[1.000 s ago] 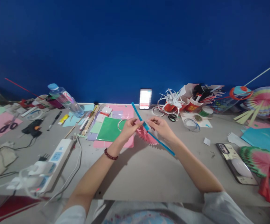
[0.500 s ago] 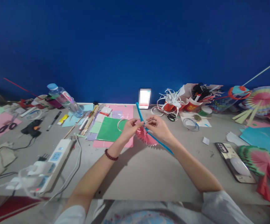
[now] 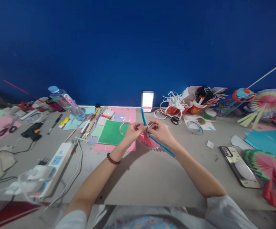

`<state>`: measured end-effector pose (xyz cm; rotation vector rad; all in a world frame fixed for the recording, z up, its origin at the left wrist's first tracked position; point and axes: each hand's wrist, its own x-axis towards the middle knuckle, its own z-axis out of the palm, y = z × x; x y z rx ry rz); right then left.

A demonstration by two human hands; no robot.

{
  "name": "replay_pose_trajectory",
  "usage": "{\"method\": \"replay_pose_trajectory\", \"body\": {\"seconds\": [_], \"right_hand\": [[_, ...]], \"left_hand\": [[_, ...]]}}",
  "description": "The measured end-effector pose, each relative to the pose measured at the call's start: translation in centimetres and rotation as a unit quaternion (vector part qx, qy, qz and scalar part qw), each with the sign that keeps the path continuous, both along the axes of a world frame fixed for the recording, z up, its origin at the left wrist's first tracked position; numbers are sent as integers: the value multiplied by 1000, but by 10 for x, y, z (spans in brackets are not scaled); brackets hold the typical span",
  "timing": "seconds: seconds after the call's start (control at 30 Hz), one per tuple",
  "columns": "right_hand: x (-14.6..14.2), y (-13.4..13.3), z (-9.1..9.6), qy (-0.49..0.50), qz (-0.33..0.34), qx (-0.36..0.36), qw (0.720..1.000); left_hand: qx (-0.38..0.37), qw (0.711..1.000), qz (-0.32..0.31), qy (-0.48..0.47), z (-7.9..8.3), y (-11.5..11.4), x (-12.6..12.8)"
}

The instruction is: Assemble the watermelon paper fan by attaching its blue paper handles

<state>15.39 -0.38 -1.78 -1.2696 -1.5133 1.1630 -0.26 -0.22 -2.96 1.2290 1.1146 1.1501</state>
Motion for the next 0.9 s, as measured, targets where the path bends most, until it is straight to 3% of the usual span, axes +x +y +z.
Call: {"method": "replay_pose_trajectory", "body": {"seconds": [0.17,0.3,0.53,0.73,0.9], "right_hand": [[2,2,-6,-32,17,24,999],[4,5,-10,0,41,8,999],[8,6,2,45,46,-2,998],[7,1,3,6,74,-16,997],[7,0,4,-15,51,15,998]], "left_hand": [[12,1000,-2,8,1,1,-4],[14,1000,-8,6,6,1,-7],[0,999,-37,-7,6,1,-8],[-2,998,-34,-49,6,0,-7],[18,999,-26,-38,9,0,-6]]}}
